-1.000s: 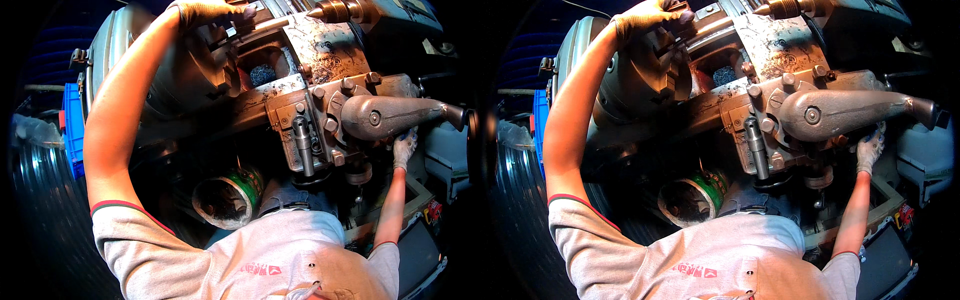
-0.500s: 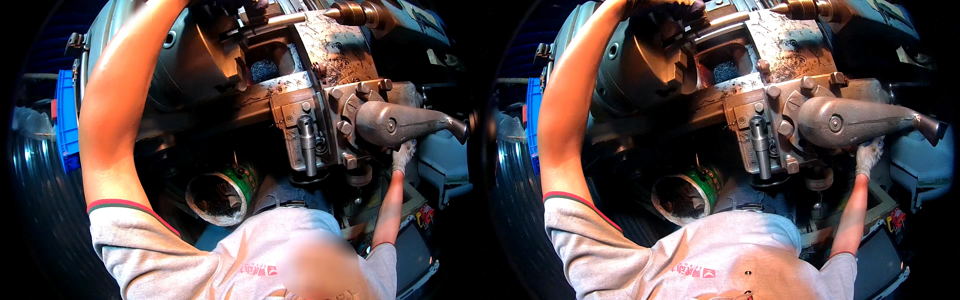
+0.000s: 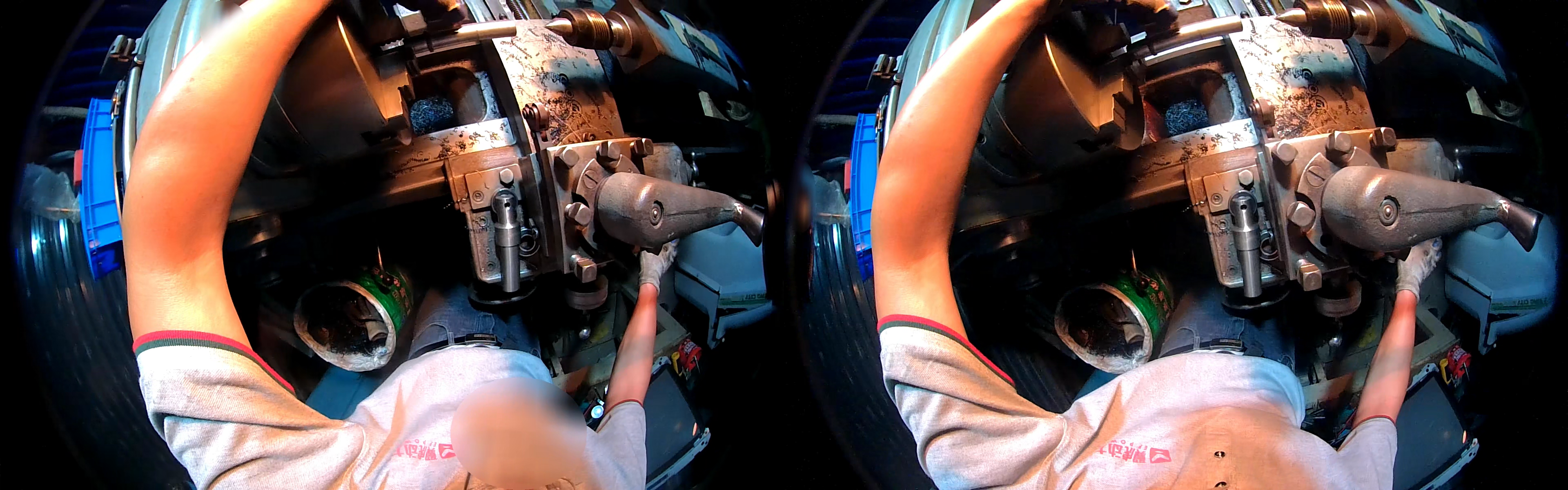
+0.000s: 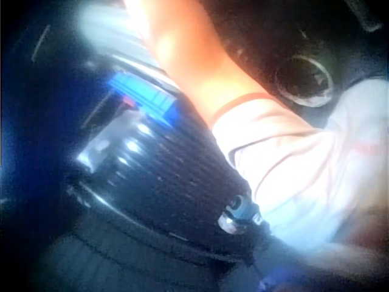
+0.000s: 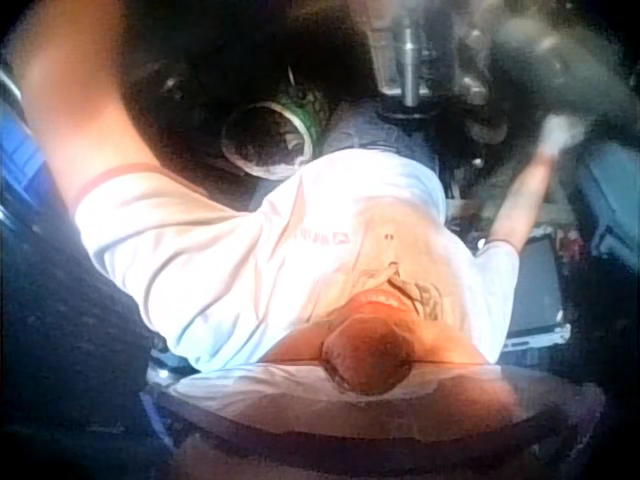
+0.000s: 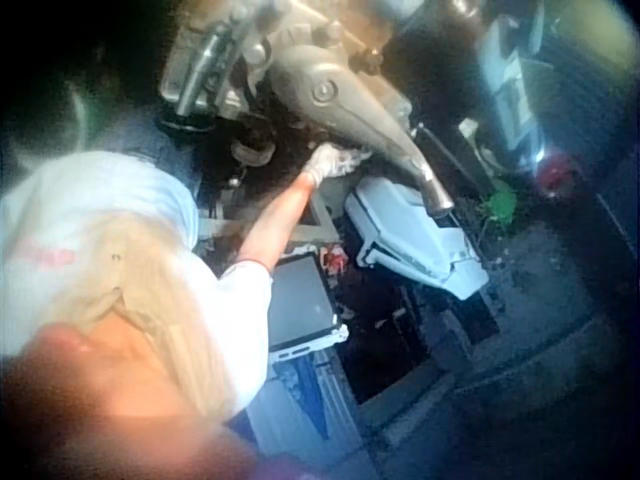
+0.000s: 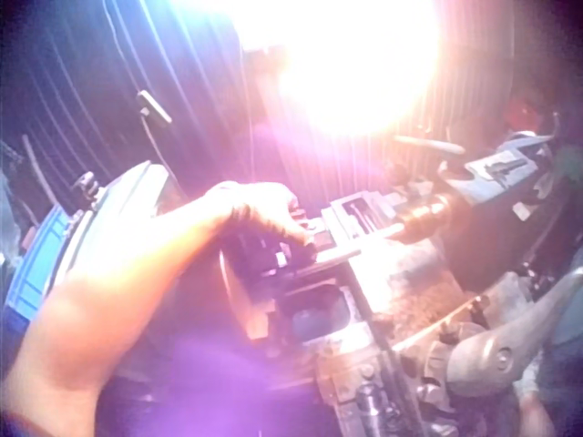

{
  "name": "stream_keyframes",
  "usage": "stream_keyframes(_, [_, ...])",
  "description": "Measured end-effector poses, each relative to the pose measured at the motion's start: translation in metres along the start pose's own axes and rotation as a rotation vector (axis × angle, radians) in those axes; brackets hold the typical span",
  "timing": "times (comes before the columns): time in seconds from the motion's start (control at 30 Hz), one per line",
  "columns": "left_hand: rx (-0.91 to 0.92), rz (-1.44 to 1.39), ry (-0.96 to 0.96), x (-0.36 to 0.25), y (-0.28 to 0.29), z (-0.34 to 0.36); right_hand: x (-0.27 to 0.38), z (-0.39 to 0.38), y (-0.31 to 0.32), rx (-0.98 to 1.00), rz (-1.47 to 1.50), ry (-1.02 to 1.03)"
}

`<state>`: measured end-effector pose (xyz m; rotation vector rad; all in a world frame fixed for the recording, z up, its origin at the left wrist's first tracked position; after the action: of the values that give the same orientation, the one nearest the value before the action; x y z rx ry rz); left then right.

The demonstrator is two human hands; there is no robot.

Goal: The person operates a metal lathe, adjusting the tool post and cross-slide with gloved hands while the chuck rotates. They use a wrench to tighten components and manipulate the carriage and tailstock controls.

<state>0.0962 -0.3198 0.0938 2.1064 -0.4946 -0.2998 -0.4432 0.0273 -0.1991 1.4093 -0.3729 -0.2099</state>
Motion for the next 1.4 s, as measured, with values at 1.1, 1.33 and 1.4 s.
stream_keyframes(1.1, [-0.035,-0.077,-0.071,0.004,-0.011,0.010,-0.073,-0.019,-0.062,-0.146,0.379,-0.058])
stream_keyframes(1.33, [-0.060,-0.102,-0.095,0.009,-0.014,0.016,-0.059,-0.015,-0.047,-0.145,0.263,-0.123])
stream_keyframes(1.4, [-0.066,-0.109,-0.088,0.011,-0.016,0.017,-0.057,-0.016,-0.046,-0.143,0.253,-0.133])
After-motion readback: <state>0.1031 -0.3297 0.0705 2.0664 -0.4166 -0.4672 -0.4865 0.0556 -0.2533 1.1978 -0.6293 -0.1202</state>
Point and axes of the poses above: each hand's wrist, its own z-axis towards the middle knuckle, its own y-axis out of the back of the hand, x = y × z, the point moved 5 cm from there along z, towards the middle knuckle, and after that the axes turned 14 degrees about z, right-handed, at the moved point
